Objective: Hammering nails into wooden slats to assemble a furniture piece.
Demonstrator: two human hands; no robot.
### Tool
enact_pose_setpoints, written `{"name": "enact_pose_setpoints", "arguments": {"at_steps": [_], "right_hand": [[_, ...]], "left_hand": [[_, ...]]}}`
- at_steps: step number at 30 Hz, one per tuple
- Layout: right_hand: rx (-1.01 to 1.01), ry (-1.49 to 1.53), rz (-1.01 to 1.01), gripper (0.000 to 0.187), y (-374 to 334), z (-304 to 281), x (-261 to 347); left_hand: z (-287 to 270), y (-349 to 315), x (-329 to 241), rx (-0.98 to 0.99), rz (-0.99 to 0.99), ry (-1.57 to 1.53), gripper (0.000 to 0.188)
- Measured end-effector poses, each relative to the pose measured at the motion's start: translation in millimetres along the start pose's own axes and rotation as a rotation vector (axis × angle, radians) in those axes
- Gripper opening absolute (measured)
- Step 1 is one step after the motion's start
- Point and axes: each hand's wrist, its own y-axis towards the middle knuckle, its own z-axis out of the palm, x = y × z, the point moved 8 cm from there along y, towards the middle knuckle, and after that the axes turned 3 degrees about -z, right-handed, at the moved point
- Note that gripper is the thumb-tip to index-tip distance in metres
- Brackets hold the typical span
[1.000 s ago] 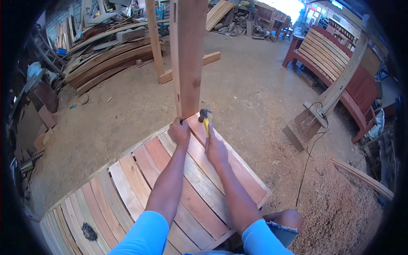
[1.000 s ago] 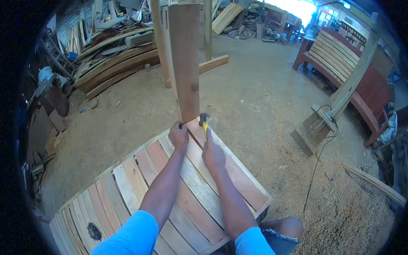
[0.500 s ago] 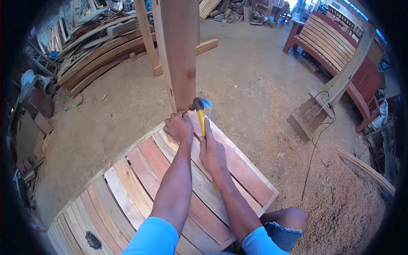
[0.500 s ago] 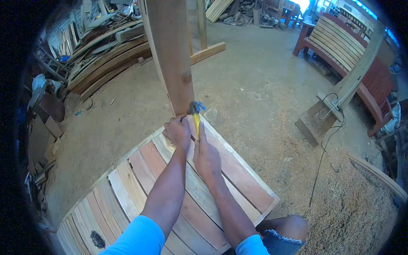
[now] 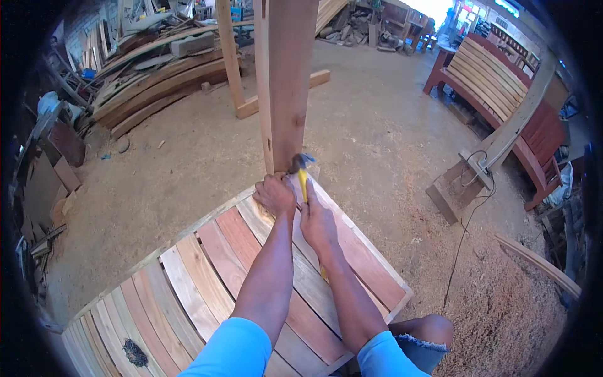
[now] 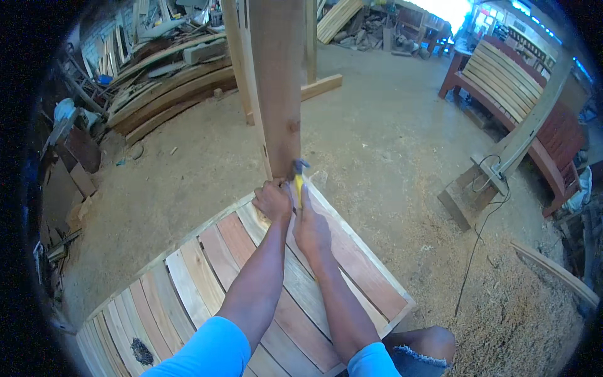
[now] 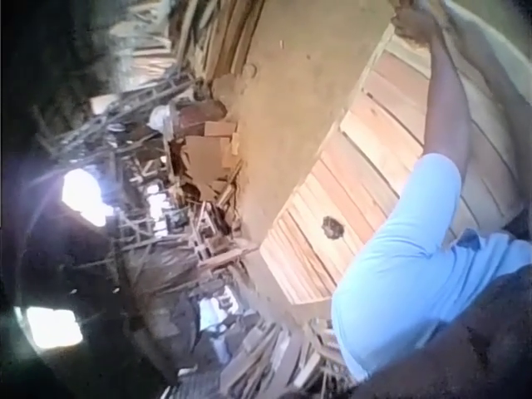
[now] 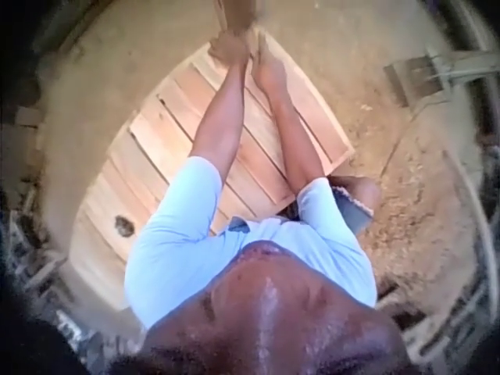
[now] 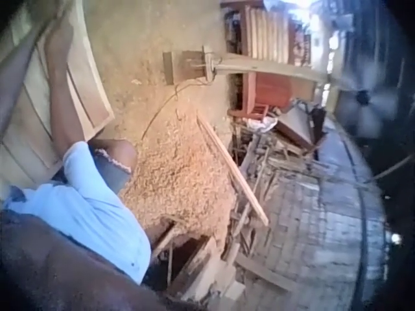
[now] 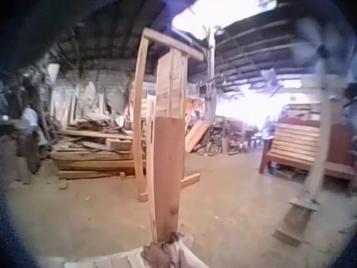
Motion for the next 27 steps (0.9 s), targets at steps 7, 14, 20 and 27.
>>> {"name": "enact_pose_setpoints", "arguments": {"at_steps": [7,14,20,27], "right_hand": [[-0.356,0.248,-0.097,0.072,-40,-80,76],[0.036,-0.080,-0.036,0.078,0,7,-6],[-0.274,0.109,-0.116,0.072,-33,-49,75],[-0.023,-0.152,-0.143,0.072,-6,4,10]], "left_hand": [[-16,13,48,0.029,0.208,-0.071,0.089],[-14,-3,35,0.237,0.172,0.228,0.137],[-25,9,58,0.247,0.110,0.240,0.139],[-15,-1,42,0.263,0.128,0.179,0.138]]}}
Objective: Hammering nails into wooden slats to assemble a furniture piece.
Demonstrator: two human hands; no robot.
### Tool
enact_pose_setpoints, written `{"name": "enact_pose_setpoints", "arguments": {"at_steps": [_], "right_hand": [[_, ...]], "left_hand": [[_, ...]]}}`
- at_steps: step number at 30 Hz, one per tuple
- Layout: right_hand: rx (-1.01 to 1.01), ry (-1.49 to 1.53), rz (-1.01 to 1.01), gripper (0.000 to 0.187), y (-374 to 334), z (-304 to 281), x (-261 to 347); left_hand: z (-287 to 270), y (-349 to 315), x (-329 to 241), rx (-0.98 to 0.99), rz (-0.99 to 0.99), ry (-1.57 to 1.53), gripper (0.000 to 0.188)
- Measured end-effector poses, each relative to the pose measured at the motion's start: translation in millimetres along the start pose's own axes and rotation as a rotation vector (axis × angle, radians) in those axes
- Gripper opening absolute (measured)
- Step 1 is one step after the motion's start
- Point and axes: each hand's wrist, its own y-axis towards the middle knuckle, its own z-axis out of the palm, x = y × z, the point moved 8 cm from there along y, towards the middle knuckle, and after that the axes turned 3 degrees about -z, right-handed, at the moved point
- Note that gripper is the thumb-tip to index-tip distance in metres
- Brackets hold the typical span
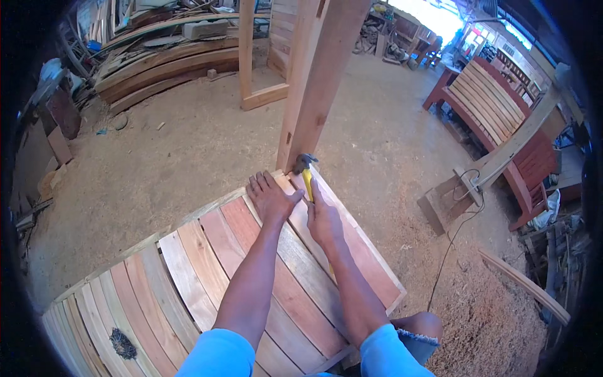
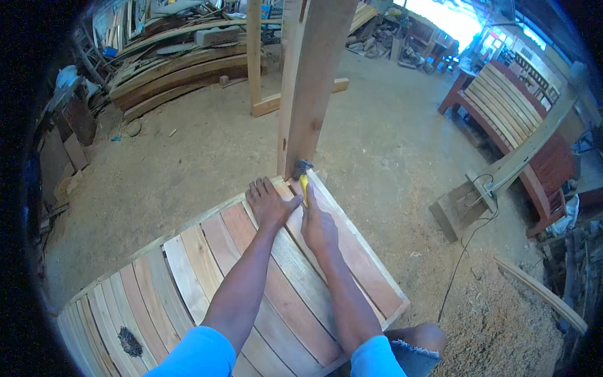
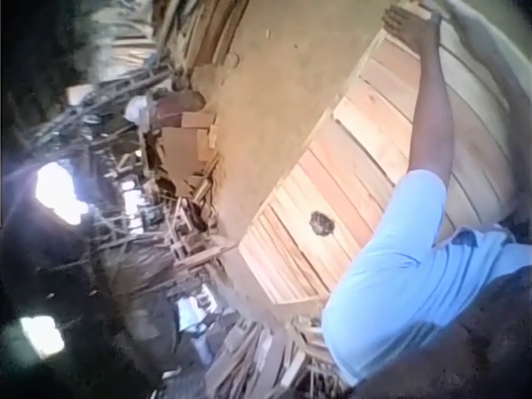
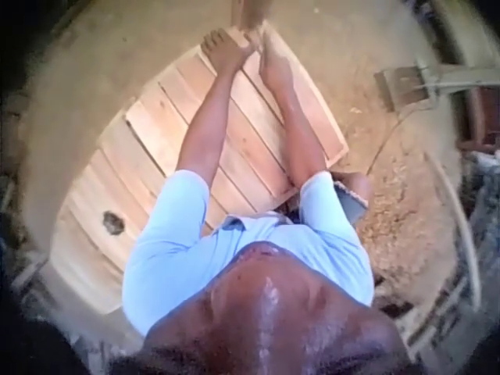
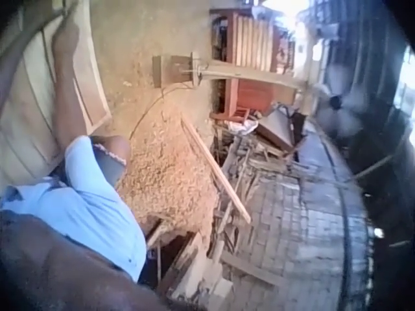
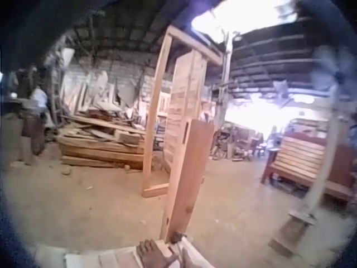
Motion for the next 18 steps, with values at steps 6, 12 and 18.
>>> {"name": "enact_pose_setpoints", "arguments": {"at_steps": [6,12,18], "right_hand": [[-0.148,0.203,0.042,0.072,-36,-43,56],[0.006,-0.002,0.070,0.068,9,-3,-13],[-0.228,0.214,0.073,0.071,-30,-61,52]], "left_hand": [[-13,-1,22,0.040,-0.053,0.044,0.138],[6,0,0,0.016,0.017,0.020,0.136],[-11,-4,23,-0.004,-0.025,0.058,0.133]]}}
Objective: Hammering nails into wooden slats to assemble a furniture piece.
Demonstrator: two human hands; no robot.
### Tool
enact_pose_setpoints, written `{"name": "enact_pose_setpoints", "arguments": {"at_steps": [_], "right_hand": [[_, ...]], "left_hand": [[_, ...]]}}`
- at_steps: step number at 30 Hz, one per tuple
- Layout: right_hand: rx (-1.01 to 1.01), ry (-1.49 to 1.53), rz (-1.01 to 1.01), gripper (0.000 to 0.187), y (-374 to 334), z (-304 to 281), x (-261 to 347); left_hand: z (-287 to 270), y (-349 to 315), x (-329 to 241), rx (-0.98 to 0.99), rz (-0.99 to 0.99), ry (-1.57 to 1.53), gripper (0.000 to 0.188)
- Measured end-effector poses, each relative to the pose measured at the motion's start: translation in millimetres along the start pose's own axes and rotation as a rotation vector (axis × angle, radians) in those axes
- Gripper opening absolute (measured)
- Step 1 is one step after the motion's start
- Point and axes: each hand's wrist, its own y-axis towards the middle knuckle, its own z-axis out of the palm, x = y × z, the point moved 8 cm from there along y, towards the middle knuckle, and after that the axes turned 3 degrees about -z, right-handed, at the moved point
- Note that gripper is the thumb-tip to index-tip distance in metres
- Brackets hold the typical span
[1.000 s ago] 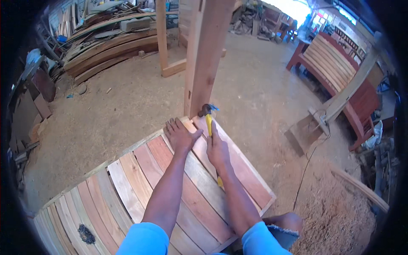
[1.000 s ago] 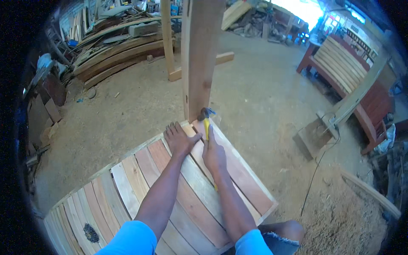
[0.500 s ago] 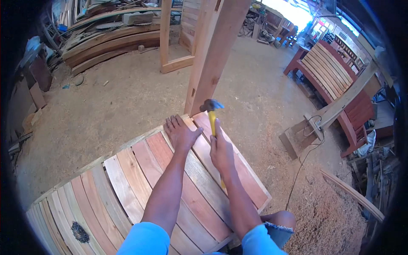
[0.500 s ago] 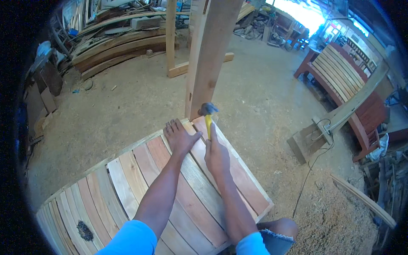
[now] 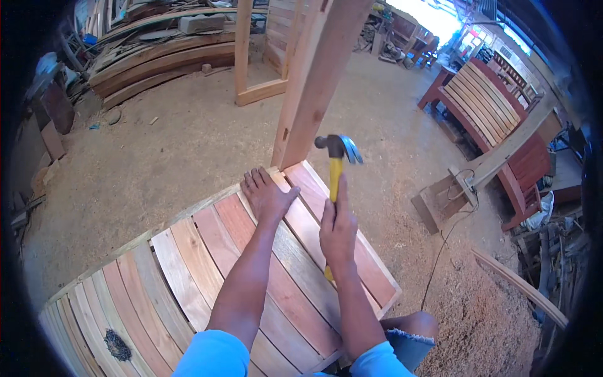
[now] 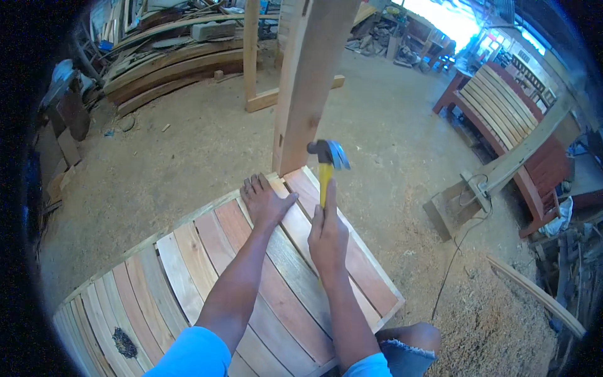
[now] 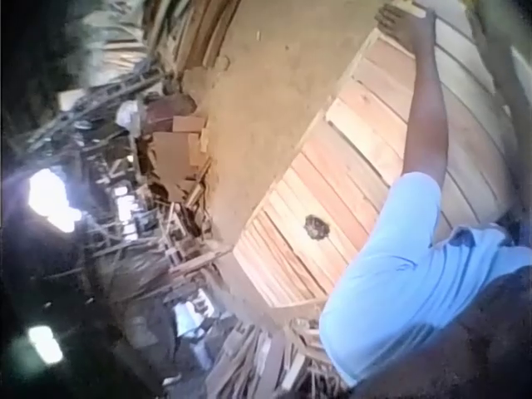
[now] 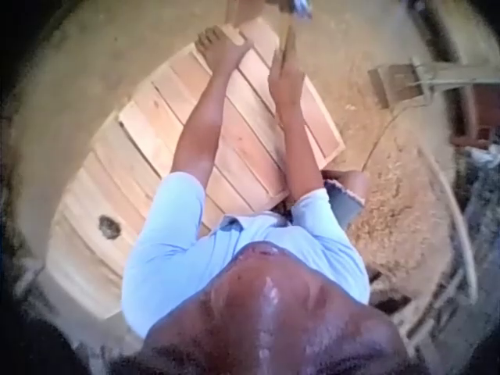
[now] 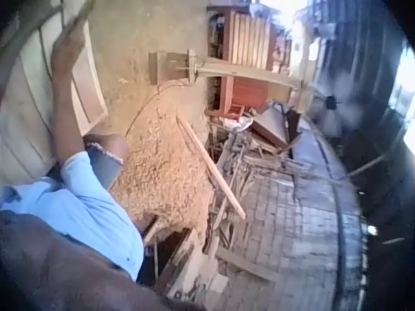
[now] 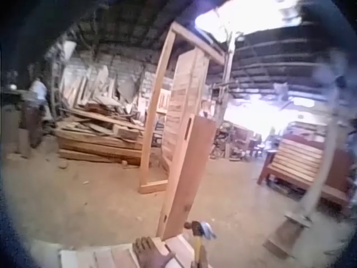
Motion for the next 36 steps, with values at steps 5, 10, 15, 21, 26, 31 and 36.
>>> {"name": "enact_pose_setpoints", "arguments": {"at_steps": [5,10,15,21,26,31,36], "right_hand": [[0.233,-0.269,-0.088,0.070,32,49,-70],[0.078,-0.022,0.010,0.065,22,9,2],[0.162,-0.189,-0.051,0.066,36,41,-54],[0.213,-0.115,0.116,0.062,26,38,-39],[0.331,-0.272,0.017,0.063,37,38,-70],[0.288,-0.381,0.101,0.067,-25,-11,-96],[0.328,-0.379,0.313,0.079,-119,-71,-162]], "left_hand": [[1,0,-32,-0.010,0.050,-0.050,0.132],[1,0,-2,0.025,-0.009,0.012,0.133],[3,3,-24,0.003,0.033,-0.022,0.132],[-4,0,-10,-0.015,0.009,-0.025,0.130],[1,-2,-28,-0.018,0.050,-0.022,0.128],[-10,1,5,-0.144,0.099,-0.282,0.105],[-79,-66,139,-0.411,0.014,-0.612,0.072]]}}
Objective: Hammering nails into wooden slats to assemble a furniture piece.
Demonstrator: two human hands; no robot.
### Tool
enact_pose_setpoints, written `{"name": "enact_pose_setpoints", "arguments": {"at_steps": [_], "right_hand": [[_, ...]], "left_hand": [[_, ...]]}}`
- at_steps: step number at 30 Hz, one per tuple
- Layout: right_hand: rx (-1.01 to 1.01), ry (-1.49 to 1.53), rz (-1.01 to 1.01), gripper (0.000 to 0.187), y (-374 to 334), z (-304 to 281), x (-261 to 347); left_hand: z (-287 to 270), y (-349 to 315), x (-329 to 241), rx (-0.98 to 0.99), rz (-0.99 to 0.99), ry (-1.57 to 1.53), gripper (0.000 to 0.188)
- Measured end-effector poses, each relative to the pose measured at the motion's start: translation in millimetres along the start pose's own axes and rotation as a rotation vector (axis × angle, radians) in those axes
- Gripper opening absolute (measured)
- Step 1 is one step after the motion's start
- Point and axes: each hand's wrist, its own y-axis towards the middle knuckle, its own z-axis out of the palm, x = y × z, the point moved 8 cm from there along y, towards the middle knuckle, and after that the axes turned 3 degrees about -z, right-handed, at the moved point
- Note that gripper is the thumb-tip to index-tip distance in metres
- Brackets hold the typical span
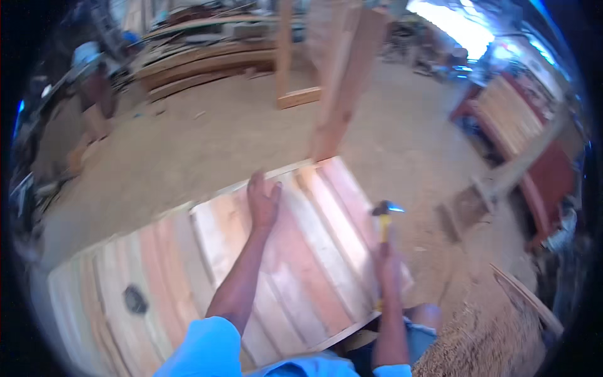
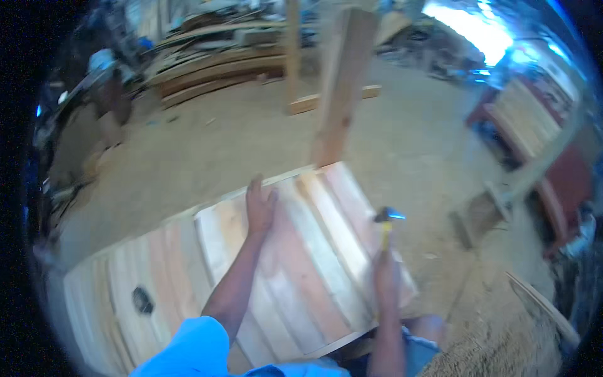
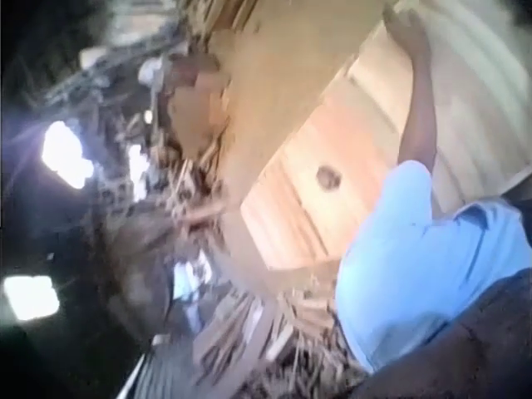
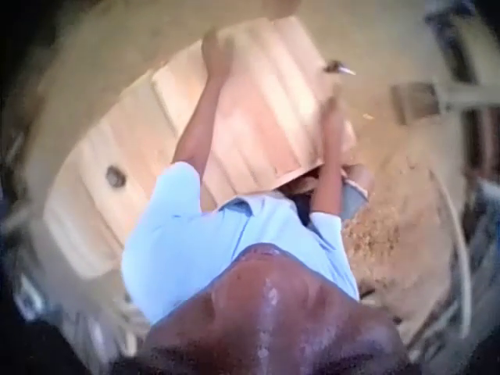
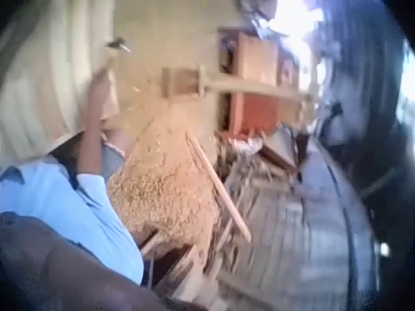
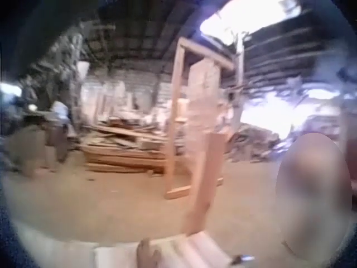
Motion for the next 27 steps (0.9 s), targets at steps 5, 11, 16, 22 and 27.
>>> {"name": "enact_pose_setpoints", "arguments": {"at_steps": [5,11,16,22,27], "right_hand": [[0.060,0.281,0.252,0.073,-42,-59,-10],[-0.120,0.207,-0.170,0.063,-34,-26,-42],[-0.166,0.189,-0.220,0.062,-37,-31,-41],[-0.256,0.100,-0.252,0.062,-32,-34,-59],[-0.294,0.138,-0.282,0.061,-40,-34,-66]], "left_hand": [[-250,-73,33,-0.233,0.061,0.350,0.045],[-531,-163,130,-0.405,-0.344,0.645,0.034],[-542,-178,158,-0.199,-0.427,0.254,0.037],[-514,-166,163,-0.080,-0.365,0.318,0.029],[-525,-171,179,-0.235,-0.532,0.050,0.012]]}}
